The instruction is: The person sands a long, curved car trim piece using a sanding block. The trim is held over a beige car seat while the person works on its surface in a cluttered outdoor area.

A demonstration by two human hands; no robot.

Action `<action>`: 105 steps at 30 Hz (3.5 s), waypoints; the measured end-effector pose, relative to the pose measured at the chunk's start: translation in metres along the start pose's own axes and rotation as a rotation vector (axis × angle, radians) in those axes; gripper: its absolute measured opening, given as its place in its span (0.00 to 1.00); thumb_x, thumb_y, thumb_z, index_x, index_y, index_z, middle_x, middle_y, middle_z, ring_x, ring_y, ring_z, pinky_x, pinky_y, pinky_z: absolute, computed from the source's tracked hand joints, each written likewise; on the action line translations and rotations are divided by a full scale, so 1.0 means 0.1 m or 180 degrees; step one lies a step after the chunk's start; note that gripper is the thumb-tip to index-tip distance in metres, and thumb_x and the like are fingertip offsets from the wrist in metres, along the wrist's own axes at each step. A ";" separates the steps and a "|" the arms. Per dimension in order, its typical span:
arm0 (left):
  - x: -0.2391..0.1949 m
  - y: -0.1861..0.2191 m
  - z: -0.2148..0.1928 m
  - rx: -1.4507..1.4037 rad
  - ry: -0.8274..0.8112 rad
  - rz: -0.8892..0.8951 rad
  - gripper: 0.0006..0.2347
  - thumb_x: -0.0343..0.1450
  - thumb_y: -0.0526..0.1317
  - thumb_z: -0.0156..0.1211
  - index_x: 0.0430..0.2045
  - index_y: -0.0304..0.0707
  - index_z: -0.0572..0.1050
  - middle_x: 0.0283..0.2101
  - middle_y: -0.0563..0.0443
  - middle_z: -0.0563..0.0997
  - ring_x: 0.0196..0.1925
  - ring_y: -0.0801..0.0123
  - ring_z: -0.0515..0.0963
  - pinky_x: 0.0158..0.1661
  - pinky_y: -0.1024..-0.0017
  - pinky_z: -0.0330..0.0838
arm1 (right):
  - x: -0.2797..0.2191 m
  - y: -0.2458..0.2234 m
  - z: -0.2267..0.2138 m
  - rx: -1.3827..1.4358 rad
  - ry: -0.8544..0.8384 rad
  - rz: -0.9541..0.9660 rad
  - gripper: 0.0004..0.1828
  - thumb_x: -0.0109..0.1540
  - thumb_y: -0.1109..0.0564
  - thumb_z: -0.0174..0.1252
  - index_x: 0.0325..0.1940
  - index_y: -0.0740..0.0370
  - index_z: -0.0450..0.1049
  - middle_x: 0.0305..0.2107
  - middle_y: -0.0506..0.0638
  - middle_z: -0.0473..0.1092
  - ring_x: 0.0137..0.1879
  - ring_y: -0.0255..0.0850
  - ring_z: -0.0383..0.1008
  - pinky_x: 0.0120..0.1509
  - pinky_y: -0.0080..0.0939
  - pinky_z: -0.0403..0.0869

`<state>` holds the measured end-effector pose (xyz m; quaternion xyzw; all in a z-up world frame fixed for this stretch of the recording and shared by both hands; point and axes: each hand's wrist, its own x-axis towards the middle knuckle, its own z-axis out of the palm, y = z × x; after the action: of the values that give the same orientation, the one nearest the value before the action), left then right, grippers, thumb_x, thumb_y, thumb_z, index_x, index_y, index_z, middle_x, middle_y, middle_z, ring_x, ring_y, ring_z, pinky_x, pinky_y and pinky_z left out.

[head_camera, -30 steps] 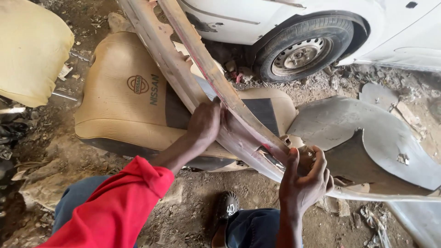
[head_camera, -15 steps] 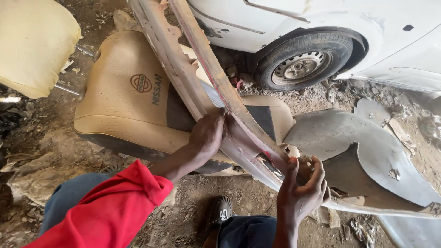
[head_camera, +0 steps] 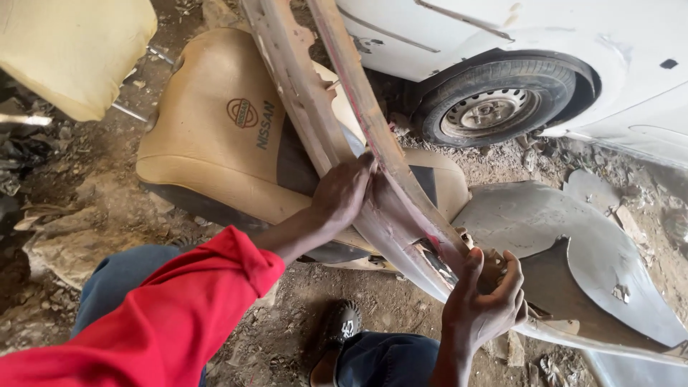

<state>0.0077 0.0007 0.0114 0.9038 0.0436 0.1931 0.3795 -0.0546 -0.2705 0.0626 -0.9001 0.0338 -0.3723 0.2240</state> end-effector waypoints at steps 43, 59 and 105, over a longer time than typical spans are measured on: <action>0.00 0.20 -0.38 -0.0951 -0.0411 -0.1762 0.22 0.75 0.32 0.69 0.64 0.49 0.70 0.60 0.38 0.74 0.42 0.49 0.86 0.29 0.56 0.88 | 0.06 -0.03 0.04 0.0584 0.0054 -0.0351 0.24 0.80 0.44 0.65 0.63 0.72 0.81 0.42 0.59 0.80 0.42 0.50 0.79 0.40 0.50 0.77; 0.13 -0.19 -0.70 -0.1498 0.0077 -0.1543 0.31 0.77 0.66 0.19 0.63 0.53 0.65 0.57 0.37 0.71 0.39 0.47 0.84 0.28 0.49 0.72 | 0.10 -0.01 0.03 0.0029 0.0273 -0.0379 0.23 0.74 0.41 0.68 0.61 0.62 0.85 0.43 0.57 0.84 0.48 0.55 0.83 0.53 0.58 0.75; -0.20 -0.23 -0.47 0.1940 0.1168 0.1500 0.17 0.84 0.42 0.61 0.61 0.20 0.77 0.57 0.35 0.81 0.40 0.63 0.84 0.32 0.71 0.91 | 0.07 -0.12 -0.06 -0.0060 -0.0153 0.0086 0.28 0.74 0.34 0.61 0.68 0.54 0.81 0.55 0.53 0.82 0.62 0.55 0.77 0.75 0.59 0.58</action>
<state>-0.0271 0.0442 0.0187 0.9105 -0.0422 0.4104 0.0265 -0.0550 -0.2631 0.0759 -0.9103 0.0441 -0.3472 0.2212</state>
